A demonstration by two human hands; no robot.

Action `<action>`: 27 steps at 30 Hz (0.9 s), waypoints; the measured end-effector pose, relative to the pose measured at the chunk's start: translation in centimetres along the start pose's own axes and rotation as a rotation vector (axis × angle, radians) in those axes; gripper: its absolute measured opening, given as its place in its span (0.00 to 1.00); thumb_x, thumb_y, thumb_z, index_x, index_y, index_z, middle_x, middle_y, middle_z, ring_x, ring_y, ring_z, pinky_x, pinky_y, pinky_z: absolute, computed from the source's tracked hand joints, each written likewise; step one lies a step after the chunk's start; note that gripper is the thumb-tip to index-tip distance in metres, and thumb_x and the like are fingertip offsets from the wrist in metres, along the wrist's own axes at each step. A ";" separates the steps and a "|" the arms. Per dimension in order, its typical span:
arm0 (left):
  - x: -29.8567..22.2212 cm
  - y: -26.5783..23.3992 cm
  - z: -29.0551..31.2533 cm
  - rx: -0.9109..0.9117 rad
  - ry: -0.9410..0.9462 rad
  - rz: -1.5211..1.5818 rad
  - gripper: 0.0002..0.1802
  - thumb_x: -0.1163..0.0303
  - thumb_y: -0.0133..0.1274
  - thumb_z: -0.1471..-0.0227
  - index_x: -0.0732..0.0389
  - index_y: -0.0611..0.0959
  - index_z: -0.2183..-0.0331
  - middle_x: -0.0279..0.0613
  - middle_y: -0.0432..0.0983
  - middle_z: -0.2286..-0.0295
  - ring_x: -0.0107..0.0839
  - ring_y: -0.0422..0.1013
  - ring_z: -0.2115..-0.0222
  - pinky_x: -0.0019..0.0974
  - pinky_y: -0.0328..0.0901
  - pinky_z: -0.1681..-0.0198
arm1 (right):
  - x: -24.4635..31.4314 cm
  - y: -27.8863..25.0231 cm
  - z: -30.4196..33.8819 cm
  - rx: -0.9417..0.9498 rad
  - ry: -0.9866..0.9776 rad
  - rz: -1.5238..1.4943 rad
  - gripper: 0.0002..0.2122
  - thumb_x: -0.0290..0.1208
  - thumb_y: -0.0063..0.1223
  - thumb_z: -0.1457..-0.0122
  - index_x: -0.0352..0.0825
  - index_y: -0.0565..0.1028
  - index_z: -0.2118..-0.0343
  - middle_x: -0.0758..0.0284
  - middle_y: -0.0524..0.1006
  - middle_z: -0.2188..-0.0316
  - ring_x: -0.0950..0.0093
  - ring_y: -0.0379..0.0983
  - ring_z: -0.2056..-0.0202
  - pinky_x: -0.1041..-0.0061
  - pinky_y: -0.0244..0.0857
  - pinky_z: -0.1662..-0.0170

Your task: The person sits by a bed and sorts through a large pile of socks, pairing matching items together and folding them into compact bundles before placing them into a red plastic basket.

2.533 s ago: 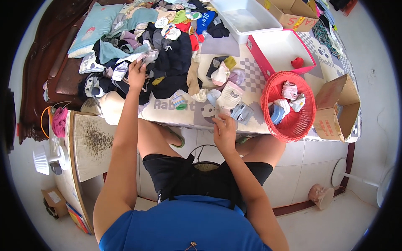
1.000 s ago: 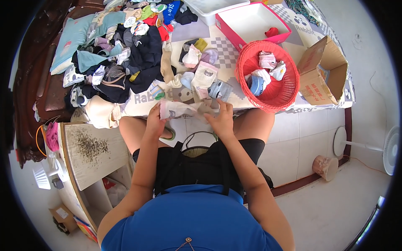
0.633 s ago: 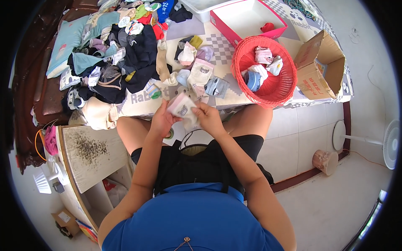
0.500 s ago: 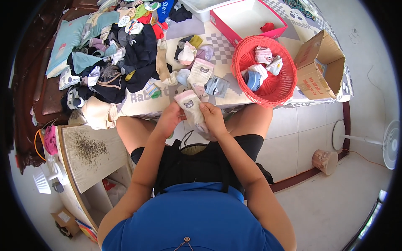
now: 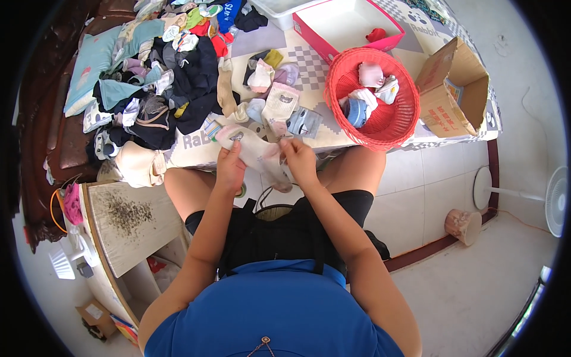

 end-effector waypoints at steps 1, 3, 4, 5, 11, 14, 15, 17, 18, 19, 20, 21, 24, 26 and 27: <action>-0.4 -0.3 0.1 -0.001 0.002 -0.003 0.17 0.69 0.45 0.43 0.62 0.69 0.52 0.38 0.71 0.57 0.28 0.69 0.58 0.34 0.64 0.54 | -0.1 0.4 -0.9 0.003 -0.001 -0.003 0.13 0.36 0.53 0.45 0.28 0.76 0.70 0.68 0.74 0.82 0.80 0.68 0.80 0.78 0.63 0.74; -0.9 -0.4 0.1 -0.015 0.013 -0.081 0.17 0.66 0.44 0.42 0.62 0.71 0.53 0.38 0.73 0.59 0.30 0.70 0.58 0.37 0.64 0.53 | 0.3 0.4 -2.5 -0.269 -0.099 0.385 0.17 0.42 0.57 0.50 0.29 0.76 0.69 0.64 0.76 0.78 0.72 0.72 0.77 0.73 0.66 0.70; -1.0 -0.5 0.2 -0.013 0.013 -0.082 0.17 0.66 0.44 0.42 0.62 0.71 0.53 0.38 0.73 0.59 0.30 0.70 0.58 0.37 0.64 0.53 | 0.0 0.9 -3.3 -0.246 -0.051 0.466 0.20 0.44 0.59 0.55 0.31 0.76 0.66 0.60 0.77 0.76 0.66 0.74 0.73 0.69 0.67 0.66; -0.9 -0.3 0.2 -0.004 -0.004 -0.118 0.16 0.67 0.45 0.43 0.62 0.72 0.53 0.39 0.73 0.59 0.30 0.71 0.59 0.37 0.64 0.53 | -0.6 0.9 -4.2 -0.256 -0.053 0.466 0.20 0.44 0.59 0.55 0.31 0.76 0.66 0.60 0.77 0.76 0.66 0.74 0.73 0.69 0.67 0.66; -0.9 -0.8 1.0 0.033 -0.141 -0.152 0.15 0.67 0.46 0.44 0.64 0.74 0.56 0.40 0.75 0.62 0.29 0.72 0.62 0.35 0.66 0.56 | 3.0 1.6 -3.2 -0.408 -0.589 0.365 0.07 0.25 0.53 0.56 0.30 0.71 0.73 0.61 0.75 0.75 0.61 0.72 0.72 0.67 0.65 0.62; -0.4 -1.1 0.3 0.043 -0.169 -0.121 0.16 0.66 0.45 0.43 0.64 0.73 0.55 0.42 0.74 0.61 0.31 0.71 0.60 0.37 0.64 0.52 | 3.2 0.5 -2.6 -0.117 -0.504 0.087 0.04 0.19 0.47 0.56 0.32 0.64 0.77 0.70 0.66 0.81 0.76 0.64 0.77 0.76 0.59 0.71; 0.3 -1.3 -0.1 0.097 -0.227 -0.026 0.18 0.65 0.44 0.42 0.64 0.71 0.53 0.43 0.72 0.58 0.34 0.69 0.57 0.39 0.61 0.50 | 2.8 0.4 -2.4 0.141 -0.271 -0.145 0.05 0.19 0.46 0.56 0.33 0.64 0.77 0.74 0.62 0.82 0.82 0.59 0.78 0.79 0.55 0.74; 0.4 0.2 -0.5 0.156 -0.286 0.074 0.20 0.63 0.42 0.42 0.64 0.68 0.51 0.44 0.70 0.55 0.36 0.67 0.54 0.42 0.58 0.47 | 3.3 -0.1 -1.3 0.253 -0.228 -0.171 0.05 0.17 0.45 0.56 0.34 0.63 0.78 0.75 0.61 0.81 0.84 0.56 0.77 0.82 0.51 0.75; 0.7 1.1 -0.5 0.199 -0.335 0.182 0.22 0.61 0.41 0.41 0.64 0.66 0.49 0.44 0.67 0.52 0.38 0.64 0.51 0.43 0.55 0.45 | 3.6 -0.1 -0.7 0.368 -0.182 -0.199 0.06 0.16 0.43 0.56 0.35 0.62 0.78 0.77 0.59 0.81 0.86 0.52 0.77 0.84 0.48 0.75; 0.6 2.1 -0.3 0.241 -0.383 0.290 0.25 0.59 0.39 0.41 0.64 0.63 0.47 0.45 0.64 0.49 0.40 0.61 0.48 0.45 0.52 0.43 | 3.8 -0.4 -0.4 0.368 -0.182 -0.198 0.06 0.16 0.43 0.56 0.35 0.62 0.78 0.77 0.59 0.81 0.86 0.52 0.77 0.84 0.48 0.75; 0.6 2.5 -0.3 0.279 -0.350 0.280 0.28 0.55 0.37 0.41 0.64 0.60 0.45 0.46 0.61 0.47 0.41 0.58 0.46 0.46 0.51 0.42 | 4.1 -0.6 -0.1 0.411 -0.247 -0.124 0.06 0.16 0.42 0.57 0.35 0.62 0.78 0.76 0.59 0.81 0.86 0.52 0.77 0.83 0.48 0.75; 0.5 2.6 -0.4 0.279 -0.348 0.281 0.28 0.55 0.37 0.41 0.64 0.60 0.45 0.46 0.61 0.47 0.41 0.58 0.46 0.46 0.51 0.42 | 4.4 -0.8 0.3 0.455 -0.312 -0.050 0.06 0.15 0.41 0.57 0.35 0.62 0.79 0.76 0.59 0.81 0.86 0.52 0.77 0.83 0.48 0.75; 0.0 3.1 -0.2 0.287 -0.441 0.404 0.30 0.53 0.36 0.41 0.64 0.60 0.45 0.47 0.61 0.47 0.43 0.58 0.46 0.47 0.52 0.42 | 4.8 -1.8 1.0 0.561 -0.220 -0.122 0.06 0.15 0.41 0.57 0.35 0.61 0.79 0.77 0.58 0.80 0.86 0.52 0.76 0.84 0.47 0.74; -0.7 4.2 0.3 0.408 -0.492 0.365 0.29 0.53 0.37 0.41 0.63 0.62 0.46 0.44 0.64 0.49 0.40 0.61 0.48 0.45 0.53 0.43 | 4.6 -1.9 1.3 0.620 -0.222 -0.128 0.07 0.15 0.42 0.57 0.35 0.61 0.80 0.77 0.58 0.80 0.86 0.52 0.76 0.84 0.47 0.74; -0.4 3.8 0.2 0.408 -0.493 0.364 0.29 0.53 0.37 0.41 0.63 0.62 0.46 0.44 0.64 0.49 0.40 0.61 0.48 0.45 0.53 0.43 | 4.0 -1.7 1.3 0.642 -0.217 -0.183 0.06 0.15 0.41 0.56 0.36 0.62 0.79 0.78 0.59 0.80 0.87 0.52 0.77 0.85 0.47 0.74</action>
Point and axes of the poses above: each hand's wrist, its own z-axis away from the middle knuckle, its own y-axis out of the palm, x = y × z, the point moved 2 cm from there along -z, towards the middle knuckle
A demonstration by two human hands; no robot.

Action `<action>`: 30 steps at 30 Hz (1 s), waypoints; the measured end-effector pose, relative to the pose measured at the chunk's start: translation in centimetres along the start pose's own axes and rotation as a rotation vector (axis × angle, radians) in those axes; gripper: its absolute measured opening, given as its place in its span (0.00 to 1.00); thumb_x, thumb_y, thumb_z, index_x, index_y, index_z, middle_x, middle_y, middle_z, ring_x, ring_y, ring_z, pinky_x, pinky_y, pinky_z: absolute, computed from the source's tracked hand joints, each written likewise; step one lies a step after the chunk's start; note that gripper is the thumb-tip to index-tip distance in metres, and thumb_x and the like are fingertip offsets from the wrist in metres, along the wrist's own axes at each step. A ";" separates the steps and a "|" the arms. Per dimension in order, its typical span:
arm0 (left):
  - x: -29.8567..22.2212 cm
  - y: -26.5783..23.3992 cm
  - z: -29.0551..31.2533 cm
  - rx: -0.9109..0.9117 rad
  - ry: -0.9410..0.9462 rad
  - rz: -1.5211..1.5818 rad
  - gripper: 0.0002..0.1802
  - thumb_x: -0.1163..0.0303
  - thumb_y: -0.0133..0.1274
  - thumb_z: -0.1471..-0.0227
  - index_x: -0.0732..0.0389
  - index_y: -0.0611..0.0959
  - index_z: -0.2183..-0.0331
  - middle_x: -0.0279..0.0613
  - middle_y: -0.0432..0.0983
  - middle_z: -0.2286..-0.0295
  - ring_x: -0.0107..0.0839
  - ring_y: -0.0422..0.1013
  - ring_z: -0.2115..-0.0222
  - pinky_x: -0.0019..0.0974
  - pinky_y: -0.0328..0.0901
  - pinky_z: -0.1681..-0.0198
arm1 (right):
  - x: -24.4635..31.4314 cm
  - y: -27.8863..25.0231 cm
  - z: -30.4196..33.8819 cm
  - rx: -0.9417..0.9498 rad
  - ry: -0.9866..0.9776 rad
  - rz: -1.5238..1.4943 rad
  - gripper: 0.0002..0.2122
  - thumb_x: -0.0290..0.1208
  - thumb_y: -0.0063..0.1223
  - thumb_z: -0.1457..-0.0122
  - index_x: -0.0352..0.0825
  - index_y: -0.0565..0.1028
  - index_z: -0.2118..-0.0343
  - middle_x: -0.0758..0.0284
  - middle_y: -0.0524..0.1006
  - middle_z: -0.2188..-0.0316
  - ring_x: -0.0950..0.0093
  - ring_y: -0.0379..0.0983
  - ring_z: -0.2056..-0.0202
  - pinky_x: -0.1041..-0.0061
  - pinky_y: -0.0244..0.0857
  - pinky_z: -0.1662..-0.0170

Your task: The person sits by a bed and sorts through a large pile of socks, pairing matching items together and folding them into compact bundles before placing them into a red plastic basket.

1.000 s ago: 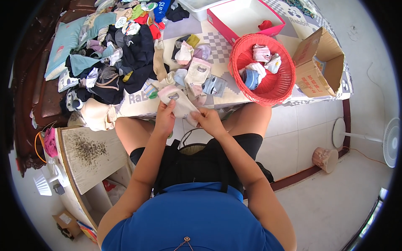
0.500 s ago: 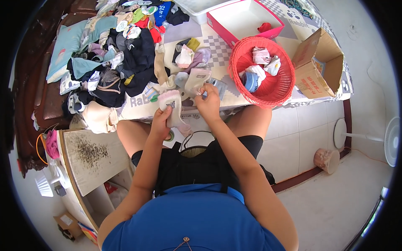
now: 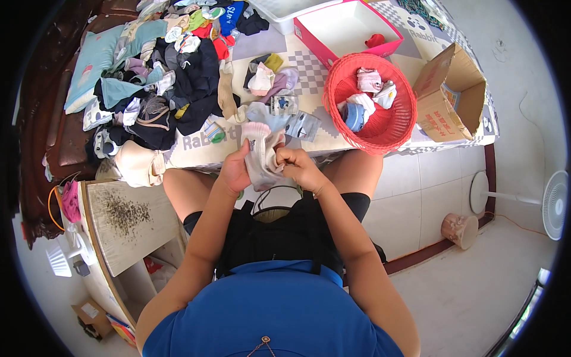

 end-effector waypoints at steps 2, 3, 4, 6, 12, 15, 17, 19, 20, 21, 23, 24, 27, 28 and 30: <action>-0.3 -0.8 0.1 -0.096 0.075 -0.063 0.30 0.51 0.34 0.41 0.62 0.61 0.45 0.47 0.63 0.48 0.43 0.61 0.48 0.47 0.54 0.44 | -0.1 0.7 0.1 0.019 -0.013 -0.055 0.06 0.15 0.40 0.55 0.36 0.62 0.78 0.78 0.60 0.79 0.88 0.53 0.77 0.85 0.47 0.75; -0.4 -1.2 0.1 -0.192 0.144 0.027 0.28 0.52 0.35 0.40 0.60 0.63 0.45 0.44 0.66 0.50 0.41 0.63 0.49 0.46 0.55 0.44 | -0.2 0.8 0.1 -0.160 0.017 -0.072 0.07 0.15 0.39 0.54 0.36 0.63 0.77 0.79 0.60 0.80 0.89 0.53 0.77 0.86 0.47 0.75; -0.6 -1.0 -0.1 -0.190 0.143 0.025 0.28 0.52 0.35 0.40 0.60 0.63 0.45 0.44 0.66 0.50 0.41 0.63 0.49 0.46 0.55 0.44 | -0.2 0.7 0.2 -0.342 0.047 -0.088 0.07 0.14 0.38 0.54 0.36 0.64 0.75 0.79 0.61 0.80 0.90 0.53 0.78 0.87 0.46 0.76; -1.3 -0.7 -0.5 -0.215 0.309 0.104 0.26 0.53 0.36 0.40 0.59 0.65 0.47 0.41 0.67 0.51 0.39 0.63 0.49 0.45 0.55 0.44 | -1.9 -0.1 0.3 -0.435 0.026 -0.093 0.08 0.14 0.37 0.52 0.36 0.66 0.73 0.80 0.61 0.81 0.91 0.54 0.80 0.89 0.46 0.77; -0.5 -0.4 -0.5 -0.267 0.276 0.046 0.26 0.54 0.35 0.39 0.60 0.63 0.46 0.43 0.65 0.49 0.41 0.62 0.48 0.47 0.56 0.45 | 0.2 0.7 0.1 -0.469 -0.088 -0.090 0.09 0.22 0.49 0.49 0.32 0.68 0.63 0.71 0.69 0.70 0.82 0.63 0.71 0.81 0.58 0.67; 0.2 0.8 -0.5 -0.250 0.259 -0.050 0.27 0.54 0.32 0.39 0.61 0.60 0.44 0.44 0.63 0.48 0.42 0.61 0.47 0.49 0.56 0.45 | 1.9 0.6 -0.2 -0.590 -0.356 0.392 0.15 0.30 0.57 0.49 0.32 0.68 0.61 0.66 0.68 0.63 0.74 0.64 0.64 0.76 0.60 0.60; 0.1 1.3 -0.4 -0.259 0.289 -0.099 0.28 0.53 0.31 0.39 0.61 0.58 0.44 0.45 0.62 0.47 0.43 0.60 0.47 0.49 0.55 0.44 | 2.1 0.8 -0.1 -0.592 -0.376 0.502 0.17 0.31 0.59 0.51 0.32 0.68 0.60 0.65 0.68 0.61 0.73 0.65 0.64 0.76 0.60 0.60; -0.3 2.0 -0.5 -0.230 0.329 -0.067 0.29 0.52 0.30 0.39 0.61 0.59 0.44 0.45 0.61 0.47 0.43 0.59 0.46 0.49 0.54 0.44 | 2.3 1.6 0.0 -0.587 -0.330 0.555 0.18 0.32 0.63 0.53 0.33 0.70 0.60 0.65 0.70 0.62 0.72 0.65 0.63 0.76 0.61 0.60; -0.4 2.5 -0.4 -0.228 0.327 -0.067 0.29 0.52 0.30 0.39 0.61 0.59 0.44 0.45 0.61 0.47 0.43 0.59 0.46 0.49 0.54 0.44 | 1.9 1.9 0.0 -0.589 -0.330 0.556 0.18 0.32 0.63 0.53 0.33 0.70 0.60 0.65 0.70 0.62 0.72 0.65 0.63 0.76 0.61 0.60; -0.7 3.0 -0.3 -0.188 0.340 -0.046 0.29 0.52 0.32 0.39 0.62 0.60 0.44 0.45 0.62 0.47 0.42 0.60 0.47 0.48 0.55 0.44 | 0.9 2.0 -0.2 -0.513 -0.167 0.491 0.16 0.31 0.62 0.53 0.32 0.71 0.63 0.66 0.70 0.66 0.73 0.65 0.64 0.76 0.61 0.61; -1.2 2.8 0.0 -0.205 0.375 -0.028 0.29 0.52 0.35 0.40 0.63 0.62 0.46 0.45 0.64 0.49 0.40 0.62 0.48 0.46 0.56 0.45 | -0.7 2.4 -0.2 -0.412 0.078 0.268 0.09 0.30 0.60 0.50 0.31 0.73 0.72 0.68 0.70 0.73 0.75 0.65 0.65 0.77 0.60 0.60; -1.4 2.8 0.1 -0.204 0.376 -0.029 0.29 0.52 0.35 0.40 0.63 0.62 0.46 0.45 0.64 0.49 0.40 0.62 0.48 0.46 0.56 0.45 | -1.0 2.2 -0.1 -0.411 0.077 0.268 0.09 0.30 0.60 0.50 0.31 0.73 0.72 0.68 0.70 0.73 0.75 0.65 0.65 0.77 0.60 0.60; -1.8 2.5 0.7 -0.298 0.398 -0.113 0.28 0.53 0.36 0.40 0.63 0.63 0.46 0.44 0.66 0.50 0.38 0.64 0.49 0.44 0.58 0.46 | -0.2 1.6 -0.1 -0.485 -0.293 0.301 0.07 0.29 0.55 0.46 0.31 0.73 0.73 0.64 0.70 0.63 0.72 0.65 0.59 0.76 0.57 0.53; -2.0 2.2 1.0 -0.345 0.361 -0.125 0.27 0.54 0.38 0.40 0.63 0.64 0.47 0.43 0.67 0.51 0.37 0.64 0.50 0.43 0.59 0.46 | 0.1 1.4 -0.4 -0.487 -0.291 0.303 0.07 0.29 0.55 0.46 0.31 0.73 0.73 0.64 0.70 0.63 0.72 0.65 0.59 0.76 0.57 0.53; -1.9 2.2 1.1 -0.391 0.323 -0.134 0.26 0.55 0.39 0.41 0.63 0.65 0.48 0.43 0.68 0.52 0.36 0.65 0.50 0.42 0.60 0.47 | 0.8 1.0 -0.9 -0.564 -0.361 0.402 0.04 0.27 0.52 0.44 0.32 0.72 0.71 0.64 0.68 0.58 0.72 0.62 0.54 0.75 0.53 0.49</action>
Point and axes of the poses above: each hand's wrist, its own z-axis away from the middle knuckle, its own y-axis out of the palm, x = y × z, the point moved 2 cm from there along -z, towards the middle knuckle
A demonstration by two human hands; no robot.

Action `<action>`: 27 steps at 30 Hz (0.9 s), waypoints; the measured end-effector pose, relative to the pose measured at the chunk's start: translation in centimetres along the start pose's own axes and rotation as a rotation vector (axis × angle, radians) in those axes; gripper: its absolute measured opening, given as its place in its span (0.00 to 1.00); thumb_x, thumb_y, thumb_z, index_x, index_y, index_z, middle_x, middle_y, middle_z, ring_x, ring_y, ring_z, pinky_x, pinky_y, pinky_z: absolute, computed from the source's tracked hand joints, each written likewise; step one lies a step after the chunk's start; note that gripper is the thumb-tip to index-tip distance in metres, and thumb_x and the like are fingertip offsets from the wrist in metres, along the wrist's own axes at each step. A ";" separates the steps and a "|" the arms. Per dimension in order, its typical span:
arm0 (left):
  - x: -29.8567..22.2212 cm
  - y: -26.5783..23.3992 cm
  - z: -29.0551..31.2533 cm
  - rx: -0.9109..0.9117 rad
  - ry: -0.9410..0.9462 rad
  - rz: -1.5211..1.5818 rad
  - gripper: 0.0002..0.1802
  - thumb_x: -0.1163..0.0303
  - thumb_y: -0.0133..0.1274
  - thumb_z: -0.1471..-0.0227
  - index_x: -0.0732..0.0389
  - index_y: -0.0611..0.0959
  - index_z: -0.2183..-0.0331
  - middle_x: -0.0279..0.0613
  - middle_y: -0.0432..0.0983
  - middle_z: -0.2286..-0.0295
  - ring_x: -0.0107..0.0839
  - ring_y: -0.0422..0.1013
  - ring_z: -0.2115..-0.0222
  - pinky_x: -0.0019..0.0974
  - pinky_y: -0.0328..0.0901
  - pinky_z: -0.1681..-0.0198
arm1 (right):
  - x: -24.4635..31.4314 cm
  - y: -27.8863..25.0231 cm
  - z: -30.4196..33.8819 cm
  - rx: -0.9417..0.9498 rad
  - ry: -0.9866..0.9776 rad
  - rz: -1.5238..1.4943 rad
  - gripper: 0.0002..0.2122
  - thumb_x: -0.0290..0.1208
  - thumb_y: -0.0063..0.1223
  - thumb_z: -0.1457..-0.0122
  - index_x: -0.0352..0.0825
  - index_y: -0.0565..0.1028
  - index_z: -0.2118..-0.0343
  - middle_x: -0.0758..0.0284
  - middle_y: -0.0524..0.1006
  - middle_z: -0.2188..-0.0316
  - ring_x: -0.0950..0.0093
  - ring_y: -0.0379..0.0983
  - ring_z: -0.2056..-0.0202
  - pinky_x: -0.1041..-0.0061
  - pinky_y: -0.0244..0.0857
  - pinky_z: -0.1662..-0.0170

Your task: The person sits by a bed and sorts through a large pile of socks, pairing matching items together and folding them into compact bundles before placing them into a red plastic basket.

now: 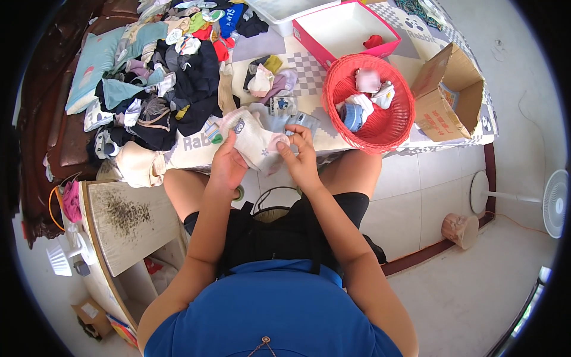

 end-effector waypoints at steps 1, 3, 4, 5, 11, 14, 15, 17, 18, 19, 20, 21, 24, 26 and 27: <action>-0.1 0.3 0.1 0.016 -0.008 -0.030 0.25 0.56 0.40 0.41 0.63 0.66 0.48 0.42 0.69 0.52 0.36 0.66 0.51 0.42 0.60 0.48 | -0.3 0.0 -0.4 0.030 0.055 -0.053 0.07 0.33 0.53 0.44 0.35 0.72 0.68 0.62 0.67 0.55 0.71 0.62 0.53 0.73 0.50 0.46; -0.3 1.0 0.1 0.033 -0.013 -0.058 0.24 0.57 0.41 0.41 0.63 0.66 0.49 0.42 0.69 0.53 0.35 0.67 0.52 0.41 0.61 0.48 | -0.6 0.0 -0.4 0.076 0.229 -0.332 0.11 0.35 0.53 0.43 0.35 0.69 0.63 0.62 0.66 0.53 0.71 0.62 0.52 0.72 0.50 0.45; -0.3 1.3 0.1 0.051 -0.038 -0.034 0.24 0.58 0.41 0.41 0.64 0.67 0.49 0.42 0.69 0.53 0.35 0.67 0.52 0.41 0.61 0.48 | -0.6 0.3 -0.2 0.122 0.408 -0.613 0.15 0.37 0.53 0.43 0.36 0.67 0.57 0.61 0.66 0.51 0.72 0.61 0.50 0.70 0.51 0.45; -0.3 1.5 0.0 0.069 -0.064 -0.011 0.23 0.59 0.41 0.41 0.64 0.67 0.50 0.42 0.70 0.53 0.35 0.67 0.53 0.41 0.60 0.48 | -1.5 0.1 0.2 0.176 0.554 -0.596 0.28 0.44 0.54 0.45 0.34 0.59 0.48 0.60 0.63 0.47 0.71 0.59 0.48 0.69 0.50 0.44; -0.8 -0.2 -2.6 0.036 -0.003 0.044 0.21 0.65 0.43 0.43 0.64 0.68 0.50 0.44 0.71 0.54 0.37 0.68 0.53 0.43 0.60 0.47 | -1.6 1.3 2.5 0.385 0.770 -0.733 0.33 0.44 0.63 0.53 0.28 0.64 0.49 0.62 0.71 0.53 0.71 0.67 0.52 0.73 0.59 0.49; -1.5 -0.6 -3.9 0.003 0.066 0.047 0.19 0.67 0.42 0.43 0.66 0.69 0.51 0.46 0.72 0.55 0.38 0.68 0.53 0.44 0.59 0.47 | -2.0 1.7 3.0 0.358 0.928 -0.767 0.25 0.33 0.64 0.53 0.29 0.68 0.53 0.66 0.76 0.61 0.75 0.73 0.62 0.75 0.67 0.58; -1.7 -0.6 -4.5 0.028 0.089 0.056 0.19 0.71 0.42 0.44 0.66 0.69 0.52 0.46 0.72 0.55 0.39 0.68 0.54 0.45 0.59 0.47 | -2.3 1.7 3.2 0.316 0.891 -0.768 0.22 0.30 0.62 0.52 0.29 0.69 0.54 0.66 0.76 0.62 0.76 0.73 0.63 0.76 0.67 0.58; -2.1 -0.4 -5.3 0.060 0.120 0.026 0.18 0.72 0.42 0.45 0.67 0.69 0.52 0.46 0.72 0.55 0.39 0.68 0.54 0.44 0.60 0.47 | -2.4 1.6 3.2 0.281 0.853 -0.767 0.19 0.28 0.60 0.50 0.30 0.70 0.55 0.66 0.76 0.63 0.77 0.73 0.63 0.76 0.68 0.58; -2.3 -0.3 -5.7 0.092 0.149 -0.006 0.18 0.72 0.42 0.45 0.67 0.69 0.52 0.47 0.71 0.55 0.39 0.68 0.54 0.44 0.60 0.47 | -2.4 1.4 3.1 0.256 0.846 -0.755 0.18 0.26 0.59 0.50 0.31 0.70 0.55 0.66 0.76 0.63 0.78 0.73 0.64 0.77 0.68 0.59; -2.3 0.1 -6.1 0.100 0.159 0.004 0.19 0.71 0.43 0.44 0.66 0.69 0.51 0.47 0.71 0.55 0.39 0.68 0.53 0.44 0.60 0.47 | -2.4 1.1 3.1 0.229 0.839 -0.742 0.17 0.24 0.58 0.50 0.31 0.70 0.56 0.67 0.76 0.63 0.79 0.73 0.64 0.78 0.68 0.59; -2.3 0.4 -6.5 0.101 0.160 0.005 0.19 0.71 0.43 0.44 0.66 0.69 0.51 0.47 0.71 0.55 0.39 0.68 0.53 0.44 0.60 0.47 | -2.4 1.0 3.0 0.229 0.838 -0.741 0.17 0.24 0.58 0.50 0.31 0.70 0.56 0.67 0.76 0.63 0.79 0.73 0.64 0.78 0.68 0.59; -2.2 0.8 -6.9 0.127 0.159 0.010 0.19 0.70 0.44 0.44 0.65 0.68 0.50 0.47 0.71 0.55 0.39 0.68 0.53 0.44 0.60 0.47 | -2.4 0.9 3.0 0.215 0.817 -0.718 0.17 0.22 0.57 0.50 0.31 0.70 0.56 0.67 0.76 0.63 0.79 0.73 0.64 0.78 0.68 0.59; -2.1 2.6 -7.6 0.139 0.185 0.004 0.22 0.67 0.45 0.43 0.64 0.67 0.49 0.46 0.71 0.54 0.38 0.68 0.52 0.43 0.61 0.47 | -2.3 0.0 3.0 0.192 0.782 -0.675 0.17 0.20 0.55 0.49 0.31 0.69 0.55 0.66 0.76 0.63 0.79 0.73 0.64 0.79 0.67 0.58; -2.5 3.2 -8.4 0.118 0.195 -0.066 0.21 0.69 0.45 0.43 0.66 0.67 0.49 0.46 0.69 0.53 0.38 0.68 0.53 0.43 0.63 0.49 | -1.7 -0.4 3.0 0.192 0.769 -0.656 0.16 0.19 0.55 0.49 0.30 0.69 0.55 0.66 0.76 0.63 0.79 0.73 0.64 0.80 0.67 0.58; -2.5 3.5 -8.8 0.126 0.173 -0.064 0.20 0.70 0.43 0.42 0.66 0.67 0.49 0.47 0.68 0.52 0.40 0.67 0.52 0.44 0.63 0.48 | -1.2 -0.9 3.1 0.178 0.789 -0.620 0.16 0.19 0.54 0.48 0.30 0.69 0.55 0.66 0.76 0.63 0.79 0.73 0.64 0.80 0.67 0.58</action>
Point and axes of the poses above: each hand's wrist, its own z-axis away from the middle knuckle, its own y-axis out of the palm, x = y × z, the point moved 2 cm from there along -z, towards the middle knuckle
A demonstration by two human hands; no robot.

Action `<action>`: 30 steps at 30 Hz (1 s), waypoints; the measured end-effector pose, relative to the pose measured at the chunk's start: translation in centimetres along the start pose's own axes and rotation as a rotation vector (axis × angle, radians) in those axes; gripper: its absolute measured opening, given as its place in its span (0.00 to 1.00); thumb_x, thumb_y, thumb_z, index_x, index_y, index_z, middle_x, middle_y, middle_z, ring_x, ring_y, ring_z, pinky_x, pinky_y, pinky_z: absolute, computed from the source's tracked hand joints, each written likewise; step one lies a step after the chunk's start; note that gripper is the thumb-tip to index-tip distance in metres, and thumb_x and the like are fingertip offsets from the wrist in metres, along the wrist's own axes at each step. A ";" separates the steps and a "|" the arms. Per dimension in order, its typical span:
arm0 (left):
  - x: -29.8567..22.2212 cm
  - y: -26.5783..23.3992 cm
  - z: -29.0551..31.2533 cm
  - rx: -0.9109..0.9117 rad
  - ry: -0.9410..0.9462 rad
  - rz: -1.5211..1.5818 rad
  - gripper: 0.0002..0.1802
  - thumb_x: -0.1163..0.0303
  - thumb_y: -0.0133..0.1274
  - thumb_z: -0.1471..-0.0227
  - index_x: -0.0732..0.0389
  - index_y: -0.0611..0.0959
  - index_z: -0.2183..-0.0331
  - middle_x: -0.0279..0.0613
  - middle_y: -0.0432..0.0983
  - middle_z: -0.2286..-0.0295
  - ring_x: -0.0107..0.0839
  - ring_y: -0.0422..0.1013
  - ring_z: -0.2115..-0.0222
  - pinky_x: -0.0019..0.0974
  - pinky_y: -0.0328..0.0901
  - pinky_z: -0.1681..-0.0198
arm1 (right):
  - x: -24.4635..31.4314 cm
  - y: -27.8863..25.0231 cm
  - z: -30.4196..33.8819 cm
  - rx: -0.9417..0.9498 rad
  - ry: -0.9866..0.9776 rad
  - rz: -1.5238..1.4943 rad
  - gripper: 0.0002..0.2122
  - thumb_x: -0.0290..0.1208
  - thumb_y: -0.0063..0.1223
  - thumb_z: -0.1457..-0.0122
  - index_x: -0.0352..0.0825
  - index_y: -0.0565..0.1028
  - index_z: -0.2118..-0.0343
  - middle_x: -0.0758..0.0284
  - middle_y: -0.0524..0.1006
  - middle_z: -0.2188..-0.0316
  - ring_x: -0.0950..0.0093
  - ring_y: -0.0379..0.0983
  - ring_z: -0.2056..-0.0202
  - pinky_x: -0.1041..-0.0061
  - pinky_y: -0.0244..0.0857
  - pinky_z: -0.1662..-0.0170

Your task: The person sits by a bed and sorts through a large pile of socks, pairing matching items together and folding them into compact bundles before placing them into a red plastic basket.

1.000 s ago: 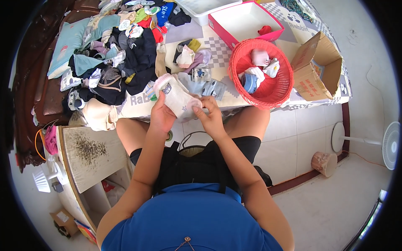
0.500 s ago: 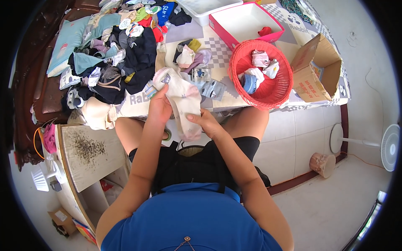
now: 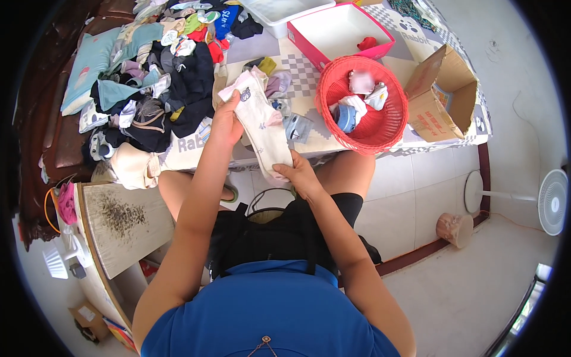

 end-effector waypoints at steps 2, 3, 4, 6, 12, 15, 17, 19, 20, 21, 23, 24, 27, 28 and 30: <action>0.2 0.8 -0.8 0.004 -0.004 -0.010 0.20 0.71 0.42 0.42 0.66 0.67 0.49 0.47 0.67 0.51 0.40 0.66 0.51 0.44 0.62 0.47 | 0.4 -0.6 0.5 -0.036 0.013 0.022 0.15 0.19 0.54 0.48 0.30 0.69 0.55 0.66 0.76 0.63 0.79 0.73 0.65 0.80 0.67 0.58; 0.3 1.2 -1.1 0.005 -0.004 -0.019 0.20 0.71 0.41 0.42 0.67 0.66 0.49 0.47 0.66 0.50 0.41 0.65 0.50 0.44 0.62 0.47 | 0.4 -1.1 0.5 -0.039 0.010 0.011 0.15 0.19 0.54 0.47 0.30 0.70 0.55 0.66 0.77 0.64 0.80 0.73 0.65 0.81 0.67 0.59; 0.5 1.9 -1.3 0.002 -0.021 -0.024 0.20 0.71 0.39 0.41 0.66 0.65 0.48 0.47 0.66 0.50 0.41 0.64 0.49 0.45 0.61 0.46 | 0.3 -1.5 0.6 -0.045 0.006 -0.002 0.15 0.19 0.54 0.47 0.30 0.70 0.56 0.67 0.77 0.64 0.80 0.73 0.65 0.81 0.67 0.59; 1.0 1.8 -2.3 0.018 -0.047 -0.030 0.20 0.71 0.39 0.41 0.64 0.65 0.48 0.47 0.66 0.49 0.41 0.64 0.49 0.45 0.61 0.46 | -0.4 -2.4 0.0 -0.057 -0.044 0.001 0.14 0.19 0.53 0.47 0.31 0.70 0.56 0.67 0.77 0.64 0.80 0.73 0.66 0.81 0.67 0.60; 5.5 -4.0 -2.7 -0.209 -0.078 -0.398 0.25 0.67 0.46 0.43 0.63 0.62 0.46 0.42 0.66 0.52 0.30 0.64 0.52 0.35 0.61 0.51 | -2.6 -3.5 -2.0 -0.322 0.121 0.025 0.16 0.22 0.55 0.49 0.31 0.69 0.56 0.67 0.76 0.66 0.78 0.73 0.68 0.79 0.68 0.69; 7.4 -4.9 1.2 -0.304 0.000 -0.569 0.24 0.62 0.46 0.43 0.61 0.64 0.48 0.42 0.65 0.51 0.31 0.65 0.54 0.35 0.60 0.51 | -4.7 -5.3 -2.5 -0.302 0.084 -0.015 0.17 0.22 0.55 0.50 0.30 0.68 0.55 0.65 0.75 0.64 0.76 0.74 0.68 0.79 0.69 0.68; 8.3 -7.2 3.7 -0.358 0.065 -0.600 0.23 0.61 0.46 0.43 0.61 0.65 0.49 0.43 0.66 0.53 0.31 0.67 0.56 0.36 0.61 0.52 | -4.4 -4.4 -2.1 -0.296 0.104 -0.017 0.17 0.21 0.55 0.50 0.30 0.68 0.56 0.65 0.75 0.65 0.76 0.74 0.68 0.79 0.69 0.68; 8.9 -7.9 5.8 -0.391 0.124 -0.626 0.22 0.60 0.47 0.44 0.61 0.67 0.51 0.43 0.68 0.55 0.30 0.68 0.59 0.37 0.61 0.53 | -4.0 -3.8 -1.7 -0.307 0.111 -0.018 0.17 0.21 0.55 0.50 0.29 0.68 0.56 0.65 0.75 0.65 0.75 0.74 0.68 0.79 0.69 0.68; 9.0 -6.7 6.7 -0.292 -0.051 -0.527 0.21 0.59 0.46 0.43 0.61 0.68 0.52 0.43 0.69 0.56 0.30 0.69 0.61 0.37 0.62 0.54 | -3.8 -3.6 -1.6 -0.299 0.078 0.004 0.15 0.21 0.55 0.50 0.32 0.70 0.58 0.68 0.75 0.69 0.79 0.71 0.72 0.82 0.64 0.73; 9.3 -5.9 7.2 -0.193 -0.225 -0.426 0.20 0.58 0.46 0.43 0.61 0.70 0.54 0.42 0.70 0.58 0.29 0.69 0.63 0.37 0.63 0.55 | -3.7 -3.5 -1.4 -0.292 0.046 0.027 0.13 0.22 0.56 0.50 0.35 0.72 0.60 0.70 0.75 0.72 0.82 0.69 0.76 0.84 0.59 0.77; 9.1 -5.8 7.2 -0.136 -0.432 -0.347 0.21 0.57 0.44 0.43 0.61 0.71 0.54 0.43 0.72 0.59 0.32 0.70 0.61 0.38 0.63 0.55 | -3.7 -2.7 -1.3 -0.265 -0.029 0.068 0.12 0.21 0.55 0.50 0.33 0.73 0.61 0.71 0.75 0.72 0.83 0.68 0.76 0.83 0.60 0.77; 9.1 -5.5 7.1 -0.117 -0.447 -0.218 0.22 0.56 0.43 0.43 0.63 0.71 0.53 0.43 0.72 0.58 0.33 0.70 0.59 0.39 0.64 0.54 | -3.6 -2.4 -1.1 -0.159 -0.041 0.140 0.12 0.21 0.54 0.51 0.32 0.74 0.61 0.71 0.76 0.72 0.83 0.69 0.74 0.83 0.61 0.73; 8.1 -4.7 6.2 -0.074 -0.449 -0.095 0.24 0.59 0.44 0.43 0.64 0.69 0.50 0.41 0.72 0.57 0.36 0.70 0.57 0.41 0.64 0.52 | -2.8 -1.8 -0.3 0.045 -0.071 0.289 0.11 0.20 0.53 0.51 0.30 0.75 0.62 0.71 0.76 0.72 0.84 0.70 0.70 0.83 0.65 0.65; 7.7 -4.9 5.8 -0.055 -0.405 -0.097 0.23 0.60 0.45 0.44 0.64 0.69 0.50 0.41 0.71 0.56 0.36 0.70 0.57 0.42 0.64 0.52 | -2.5 -1.8 -0.1 0.060 -0.075 0.388 0.11 0.20 0.52 0.51 0.29 0.75 0.62 0.71 0.76 0.73 0.84 0.70 0.70 0.83 0.65 0.65; 6.9 -5.1 5.0 -0.020 -0.317 -0.100 0.23 0.64 0.48 0.45 0.63 0.68 0.49 0.41 0.70 0.54 0.37 0.69 0.55 0.42 0.64 0.52 | -1.4 -2.0 0.6 0.054 -0.085 0.531 0.10 0.22 0.53 0.49 0.28 0.76 0.63 0.71 0.76 0.75 0.84 0.69 0.72 0.83 0.64 0.66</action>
Point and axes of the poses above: each hand's wrist, its own z-axis away from the middle knuckle, its own y-axis out of the palm, x = y × z, the point moved 2 cm from there along -z, towards the middle knuckle
